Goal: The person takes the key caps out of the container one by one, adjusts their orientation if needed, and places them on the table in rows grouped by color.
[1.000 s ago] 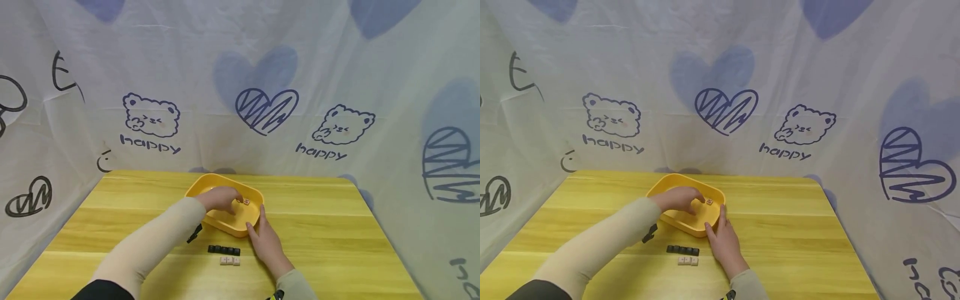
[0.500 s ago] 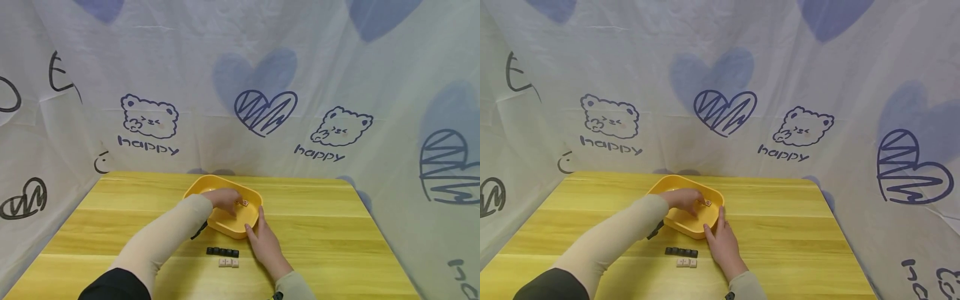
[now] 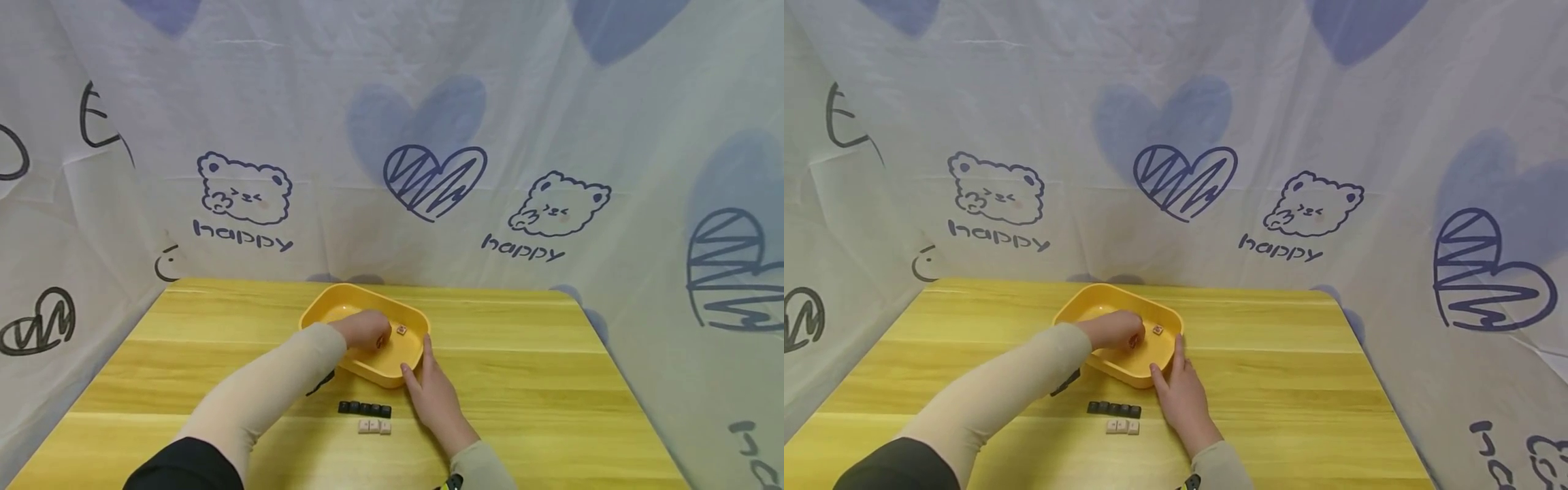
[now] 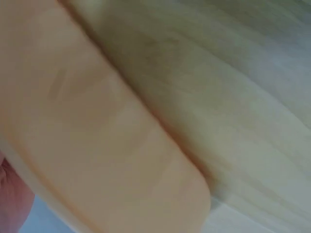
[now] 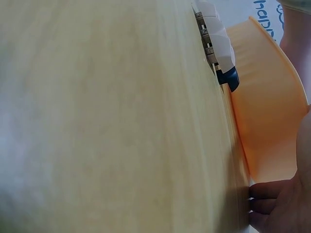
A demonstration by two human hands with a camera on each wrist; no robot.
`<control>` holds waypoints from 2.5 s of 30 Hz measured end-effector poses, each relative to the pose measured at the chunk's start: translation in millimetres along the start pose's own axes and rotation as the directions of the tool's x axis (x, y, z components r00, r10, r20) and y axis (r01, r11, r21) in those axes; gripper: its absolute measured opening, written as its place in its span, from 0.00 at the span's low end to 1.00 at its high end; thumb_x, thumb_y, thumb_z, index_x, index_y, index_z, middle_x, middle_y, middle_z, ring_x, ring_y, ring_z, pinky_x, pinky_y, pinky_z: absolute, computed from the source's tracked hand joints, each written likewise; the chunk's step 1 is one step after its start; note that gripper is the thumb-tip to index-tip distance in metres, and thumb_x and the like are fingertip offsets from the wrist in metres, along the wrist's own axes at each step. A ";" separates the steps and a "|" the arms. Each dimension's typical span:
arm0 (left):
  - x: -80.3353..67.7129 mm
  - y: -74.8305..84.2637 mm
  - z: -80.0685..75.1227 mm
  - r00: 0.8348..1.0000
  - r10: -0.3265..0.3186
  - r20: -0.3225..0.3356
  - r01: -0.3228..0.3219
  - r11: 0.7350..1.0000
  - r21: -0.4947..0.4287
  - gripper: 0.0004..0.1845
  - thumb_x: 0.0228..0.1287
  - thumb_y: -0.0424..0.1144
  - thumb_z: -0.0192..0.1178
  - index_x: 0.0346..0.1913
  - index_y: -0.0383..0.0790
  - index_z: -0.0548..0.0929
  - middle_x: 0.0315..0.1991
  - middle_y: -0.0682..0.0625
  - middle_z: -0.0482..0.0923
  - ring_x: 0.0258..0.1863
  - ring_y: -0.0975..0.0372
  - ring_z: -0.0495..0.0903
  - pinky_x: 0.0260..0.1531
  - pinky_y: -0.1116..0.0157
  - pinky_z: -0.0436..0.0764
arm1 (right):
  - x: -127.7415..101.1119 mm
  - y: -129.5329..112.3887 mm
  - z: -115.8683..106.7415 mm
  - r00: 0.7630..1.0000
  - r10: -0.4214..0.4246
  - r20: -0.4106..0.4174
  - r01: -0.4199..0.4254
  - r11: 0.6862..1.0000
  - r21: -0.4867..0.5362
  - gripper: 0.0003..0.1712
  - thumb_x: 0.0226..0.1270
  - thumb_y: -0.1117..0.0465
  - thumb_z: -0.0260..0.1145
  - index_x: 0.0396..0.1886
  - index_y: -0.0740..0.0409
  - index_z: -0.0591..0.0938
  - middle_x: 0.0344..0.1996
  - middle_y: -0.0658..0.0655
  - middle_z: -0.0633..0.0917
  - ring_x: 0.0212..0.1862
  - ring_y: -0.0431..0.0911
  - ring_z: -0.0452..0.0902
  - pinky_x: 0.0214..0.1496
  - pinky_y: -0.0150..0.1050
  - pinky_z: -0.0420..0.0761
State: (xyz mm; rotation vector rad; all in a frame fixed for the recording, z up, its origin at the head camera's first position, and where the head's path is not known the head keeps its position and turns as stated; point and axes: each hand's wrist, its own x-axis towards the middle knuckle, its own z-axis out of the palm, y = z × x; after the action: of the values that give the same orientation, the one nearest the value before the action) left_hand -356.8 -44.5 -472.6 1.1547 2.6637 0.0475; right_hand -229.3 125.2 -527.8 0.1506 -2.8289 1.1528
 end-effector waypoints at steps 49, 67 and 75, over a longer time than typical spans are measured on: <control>-144.8 58.7 25.7 0.900 -0.180 -0.396 -0.055 0.856 -0.515 0.08 0.56 0.34 0.71 0.40 0.42 0.87 0.34 0.61 0.82 0.34 0.67 0.79 0.38 0.62 0.80 | 0.9 4.7 3.4 0.999 -0.037 -0.007 0.036 0.999 -0.013 0.45 0.76 0.41 0.49 0.78 0.60 0.42 0.70 0.67 0.64 0.67 0.61 0.64 0.66 0.55 0.64; -155.8 65.2 74.8 0.871 -0.383 -0.309 0.190 0.841 -0.507 0.09 0.45 0.40 0.76 0.31 0.49 0.87 0.19 0.65 0.72 0.19 0.70 0.70 0.21 0.69 0.71 | -2.0 3.1 4.1 1.000 -0.007 -0.001 0.007 1.000 -0.005 0.45 0.76 0.41 0.49 0.79 0.57 0.41 0.71 0.66 0.61 0.68 0.60 0.62 0.67 0.55 0.63; -153.7 64.0 81.3 0.867 -0.396 -0.302 0.212 0.842 -0.495 0.10 0.43 0.41 0.78 0.31 0.50 0.88 0.20 0.65 0.72 0.19 0.71 0.69 0.20 0.69 0.70 | -0.6 2.4 3.2 1.000 -0.012 -0.003 0.012 1.000 -0.006 0.45 0.76 0.41 0.49 0.78 0.59 0.42 0.71 0.67 0.62 0.68 0.61 0.63 0.67 0.55 0.63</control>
State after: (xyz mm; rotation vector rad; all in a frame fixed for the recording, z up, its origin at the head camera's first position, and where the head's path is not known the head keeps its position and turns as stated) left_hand -190.9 -116.9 -512.3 0.5974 2.9092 0.8805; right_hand -229.1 124.6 -531.8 0.1654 -2.8240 1.1416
